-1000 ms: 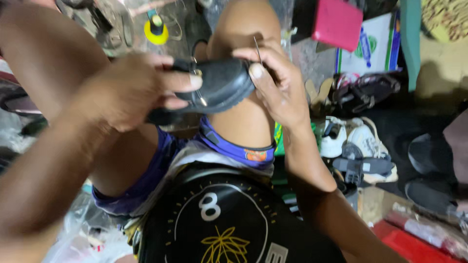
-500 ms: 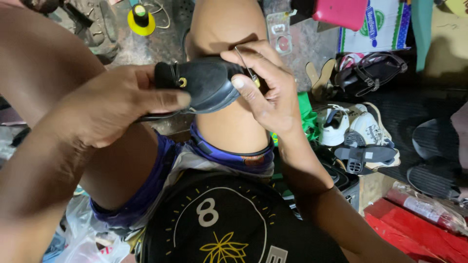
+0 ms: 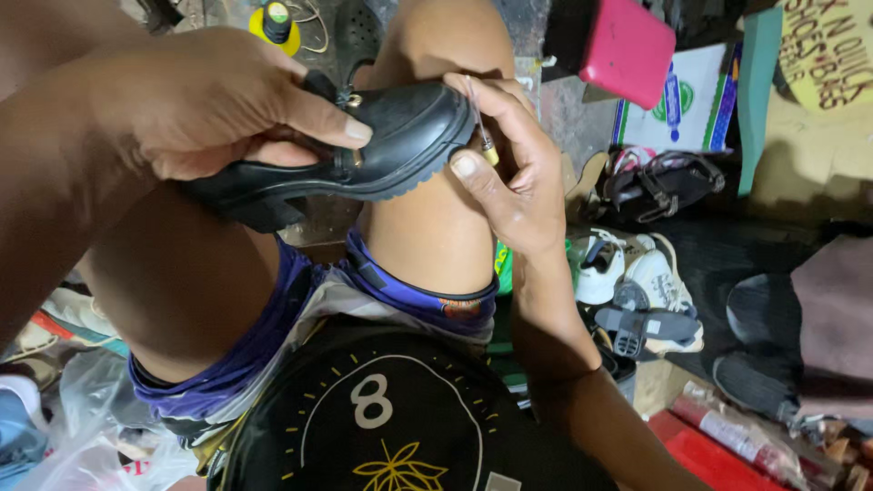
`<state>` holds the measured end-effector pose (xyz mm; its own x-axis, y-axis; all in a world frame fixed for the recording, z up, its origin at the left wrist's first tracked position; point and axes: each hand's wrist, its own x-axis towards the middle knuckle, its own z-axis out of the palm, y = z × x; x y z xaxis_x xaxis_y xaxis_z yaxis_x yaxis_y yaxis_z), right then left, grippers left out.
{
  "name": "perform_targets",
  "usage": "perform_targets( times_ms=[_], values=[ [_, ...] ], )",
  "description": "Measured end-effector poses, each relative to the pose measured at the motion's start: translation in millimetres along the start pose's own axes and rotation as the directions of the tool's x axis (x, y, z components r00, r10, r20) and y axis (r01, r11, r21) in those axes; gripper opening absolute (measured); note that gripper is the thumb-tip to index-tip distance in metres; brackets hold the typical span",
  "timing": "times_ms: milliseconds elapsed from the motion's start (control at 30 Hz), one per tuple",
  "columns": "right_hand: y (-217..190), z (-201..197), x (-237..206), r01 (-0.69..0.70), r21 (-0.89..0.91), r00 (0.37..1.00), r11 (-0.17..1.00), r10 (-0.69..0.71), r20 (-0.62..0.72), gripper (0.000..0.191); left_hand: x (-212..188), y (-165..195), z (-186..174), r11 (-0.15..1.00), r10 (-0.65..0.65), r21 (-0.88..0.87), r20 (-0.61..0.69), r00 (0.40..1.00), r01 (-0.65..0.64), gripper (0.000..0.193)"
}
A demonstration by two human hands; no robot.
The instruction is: The person sits on the floor holding a black shoe on their lap and hand-stitches the upper to the sole using a needle and thread, repeatedly passing the needle through the shoe edge and pulling the thread tight.
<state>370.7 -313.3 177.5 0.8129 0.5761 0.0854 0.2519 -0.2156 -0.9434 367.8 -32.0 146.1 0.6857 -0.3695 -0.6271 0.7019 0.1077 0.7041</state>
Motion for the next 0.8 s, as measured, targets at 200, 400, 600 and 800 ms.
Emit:
perform_targets(
  times_ms=[200, 400, 600, 800],
  values=[
    [-0.9, 8.8, -2.5, 0.000, -0.020, 1.000, 1.000, 0.000, -0.027, 0.049, -6.7, 2.0, -3.1, 0.996, 0.008, -0.089, 0.013, 1.000, -0.007, 0.029],
    [-6.7, 11.2, -2.4, -0.009, -0.147, 1.000, 0.989, 0.007, -0.017, 0.047, -9.4, -3.5, -6.3, 0.994, 0.007, -0.106, 0.043, 0.999, -0.002, 0.032],
    [-6.9, 15.0, -3.1, 0.029, -0.216, 0.999, 0.976, -0.034, -0.019, 0.046, -13.3, -3.6, -6.9, 0.997, 0.005, -0.082, 0.034, 0.999, -0.002, 0.030],
    [-7.2, 16.9, -2.8, 0.033, -0.215, 0.999, 0.976, -0.037, -0.012, 0.048, -15.5, -4.4, -8.0, 0.995, -0.002, -0.100, 0.033, 0.999, 0.005, 0.028]
  ],
)
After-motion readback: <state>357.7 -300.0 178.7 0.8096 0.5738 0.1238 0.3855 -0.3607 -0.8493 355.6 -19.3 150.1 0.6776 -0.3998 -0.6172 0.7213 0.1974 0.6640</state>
